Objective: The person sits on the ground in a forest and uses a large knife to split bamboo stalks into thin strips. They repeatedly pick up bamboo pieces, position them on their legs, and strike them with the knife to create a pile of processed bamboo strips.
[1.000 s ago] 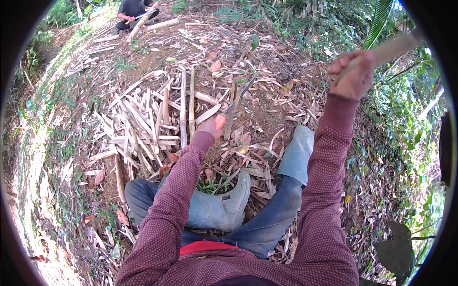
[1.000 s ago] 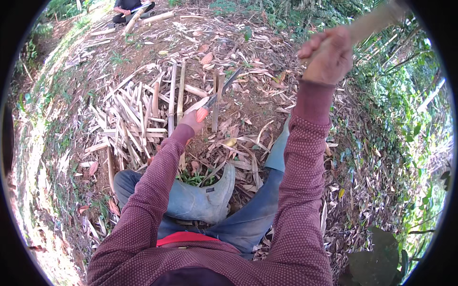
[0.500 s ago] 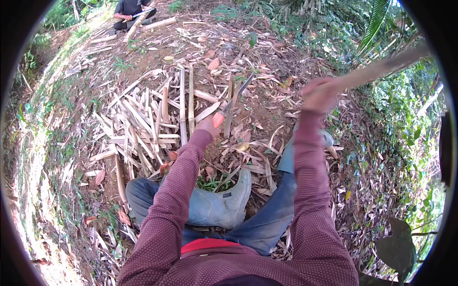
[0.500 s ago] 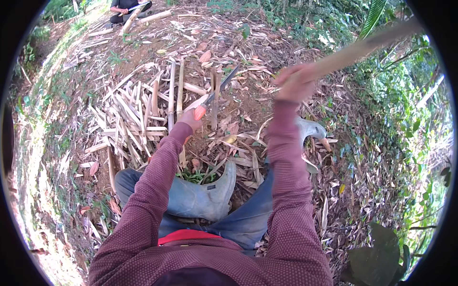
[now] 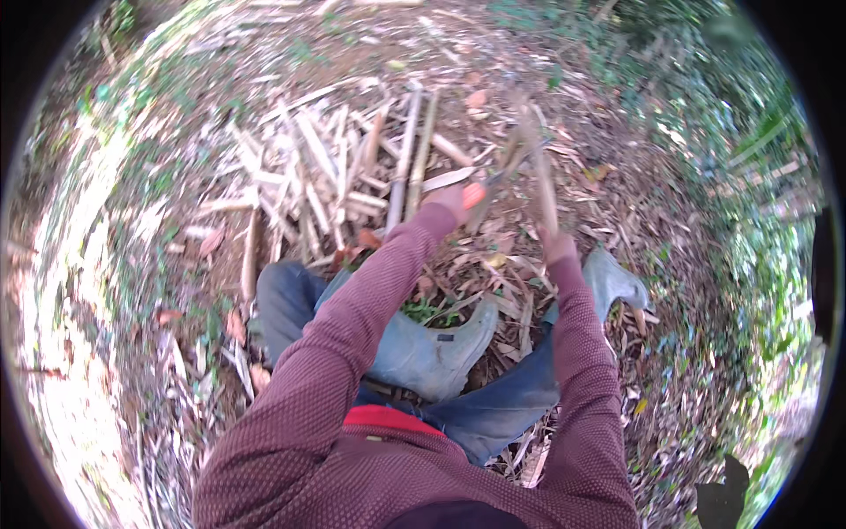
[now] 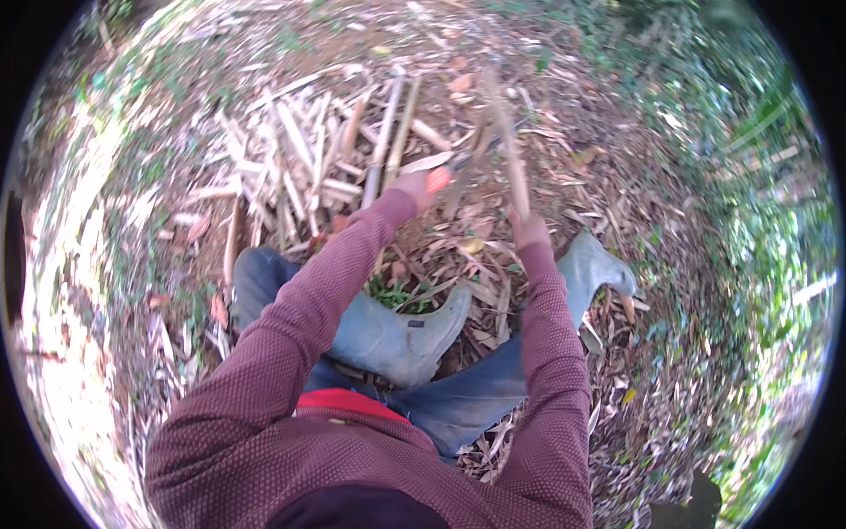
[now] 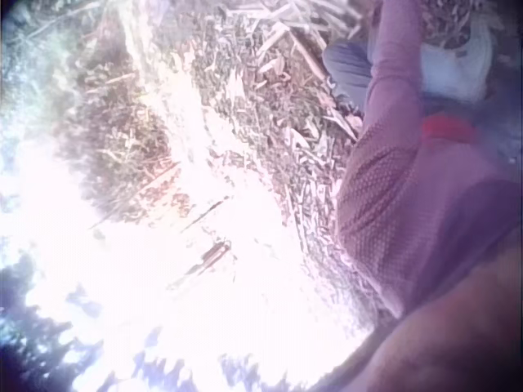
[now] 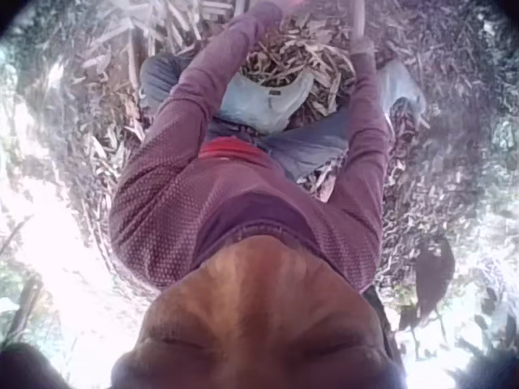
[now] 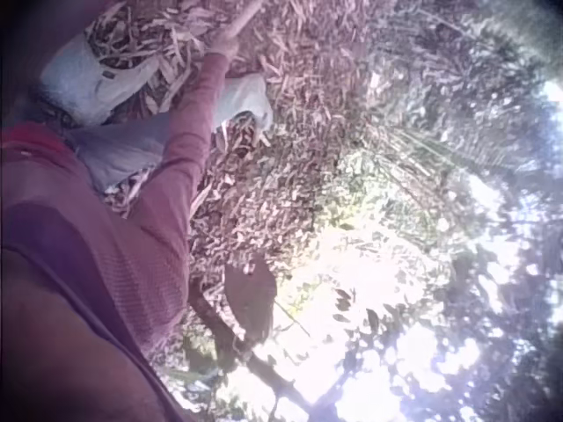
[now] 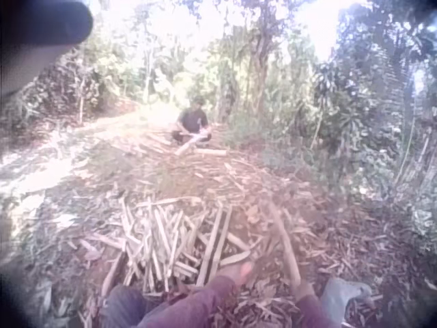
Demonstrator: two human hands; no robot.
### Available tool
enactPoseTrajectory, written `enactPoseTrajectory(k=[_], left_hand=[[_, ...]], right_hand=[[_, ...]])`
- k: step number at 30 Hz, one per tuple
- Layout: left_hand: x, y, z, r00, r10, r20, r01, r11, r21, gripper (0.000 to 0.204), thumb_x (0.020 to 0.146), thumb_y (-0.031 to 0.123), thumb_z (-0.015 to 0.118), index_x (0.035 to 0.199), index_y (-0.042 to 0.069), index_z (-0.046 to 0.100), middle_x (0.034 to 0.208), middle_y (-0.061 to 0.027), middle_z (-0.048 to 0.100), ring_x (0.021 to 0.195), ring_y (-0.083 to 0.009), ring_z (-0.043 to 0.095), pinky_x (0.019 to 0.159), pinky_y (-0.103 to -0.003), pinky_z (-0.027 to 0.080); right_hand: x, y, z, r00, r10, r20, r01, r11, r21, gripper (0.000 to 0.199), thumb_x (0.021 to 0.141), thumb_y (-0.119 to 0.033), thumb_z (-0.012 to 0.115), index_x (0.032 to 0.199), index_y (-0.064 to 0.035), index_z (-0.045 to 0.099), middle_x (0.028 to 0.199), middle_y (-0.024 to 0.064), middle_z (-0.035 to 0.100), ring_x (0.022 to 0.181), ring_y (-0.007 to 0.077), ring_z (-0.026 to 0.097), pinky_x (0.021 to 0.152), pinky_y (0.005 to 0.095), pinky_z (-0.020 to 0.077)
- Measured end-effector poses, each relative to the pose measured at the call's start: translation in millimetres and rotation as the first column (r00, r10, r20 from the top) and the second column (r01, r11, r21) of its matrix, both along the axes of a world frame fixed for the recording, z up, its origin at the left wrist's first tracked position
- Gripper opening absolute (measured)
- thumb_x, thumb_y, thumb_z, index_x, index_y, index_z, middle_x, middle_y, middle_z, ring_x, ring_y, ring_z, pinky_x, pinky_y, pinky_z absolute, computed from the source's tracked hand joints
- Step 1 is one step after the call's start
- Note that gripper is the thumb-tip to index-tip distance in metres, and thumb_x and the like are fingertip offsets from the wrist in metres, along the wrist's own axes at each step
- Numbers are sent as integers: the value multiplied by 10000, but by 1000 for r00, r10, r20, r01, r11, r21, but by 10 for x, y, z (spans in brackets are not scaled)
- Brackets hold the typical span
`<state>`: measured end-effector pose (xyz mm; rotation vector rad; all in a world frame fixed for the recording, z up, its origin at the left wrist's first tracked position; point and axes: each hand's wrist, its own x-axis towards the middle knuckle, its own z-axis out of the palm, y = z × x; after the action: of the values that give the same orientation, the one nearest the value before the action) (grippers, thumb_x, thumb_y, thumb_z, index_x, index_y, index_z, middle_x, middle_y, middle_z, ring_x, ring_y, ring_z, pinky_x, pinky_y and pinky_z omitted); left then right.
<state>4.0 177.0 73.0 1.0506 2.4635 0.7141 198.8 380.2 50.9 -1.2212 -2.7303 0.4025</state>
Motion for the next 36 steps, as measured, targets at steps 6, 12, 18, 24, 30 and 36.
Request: enactPoseTrajectory(k=[6, 12, 18, 24, 30, 36], left_hand=[[-42, -563, -125, 969, 239, 65, -246, 962, 121, 365, 678, 280, 660, 918, 10, 615, 871, -208, 645, 811, -341, 637, 728, -422, 501], [288, -835, -254, 929, 319, 185, -351, 920, 173, 420, 711, 287, 647, 1035, 46, 532, 876, -192, 641, 812, -353, 635, 737, -436, 494], [580, -681, -142, 808, 403, 429, -536, 805, 254, 450, 728, 332, 648, 1048, 34, 542, 908, -190, 637, 853, -341, 630, 762, -434, 489], [872, -312, -336, 740, 548, 389, -660, 702, 268, 527, 743, 325, 610, 1130, -12, 490, 1156, -231, 498, 1080, -339, 515, 909, -419, 417], [1210, -375, -358, 899, 383, 213, -425, 881, 207, 508, 763, 309, 595, 1148, 1, 476, 1185, -225, 473, 1104, -335, 497, 926, -420, 407], [1158, -1577, 110, 988, 18, 150, -110, 767, 632, 353, 809, 258, 560, 1107, 74, 516, 1132, -159, 521, 1058, -300, 534, 899, -406, 431]], right_hand=[[-79, -716, -264, 592, -614, -522, -32, 629, -777, 465, 850, -479, 552, 639, -78, 449, 460, 10, 393, 318, 118, 375, 304, 255, 286], [148, -760, -1204, 946, -322, -42, 164, 586, -794, 388, 808, -413, 609, 782, -32, 541, 526, 41, 475, 391, 190, 470, 356, 333, 375], [198, -1075, -639, 928, 187, -322, -252, 952, -174, 611, 759, -119, 613, 1318, 1, 399, 1268, 193, 488, 1195, 298, 455, 983, 439, 358], [-190, -1929, -227, 658, 112, -745, -687, 495, -532, 733, 771, 12, 571, 1404, 4, 202, 1350, 174, 375, 1207, 279, 420, 1002, 354, 346], [-215, -1723, -772, 572, -325, -753, -546, 534, -646, 566, 780, -80, 644, 1269, 40, 386, 1141, 160, 520, 972, 237, 561, 834, 360, 479], [-182, -1460, -616, 729, -601, -328, 77, 548, -833, 378, 754, -118, 671, 1064, 49, 535, 897, 118, 588, 726, 202, 594, 622, 332, 521]])
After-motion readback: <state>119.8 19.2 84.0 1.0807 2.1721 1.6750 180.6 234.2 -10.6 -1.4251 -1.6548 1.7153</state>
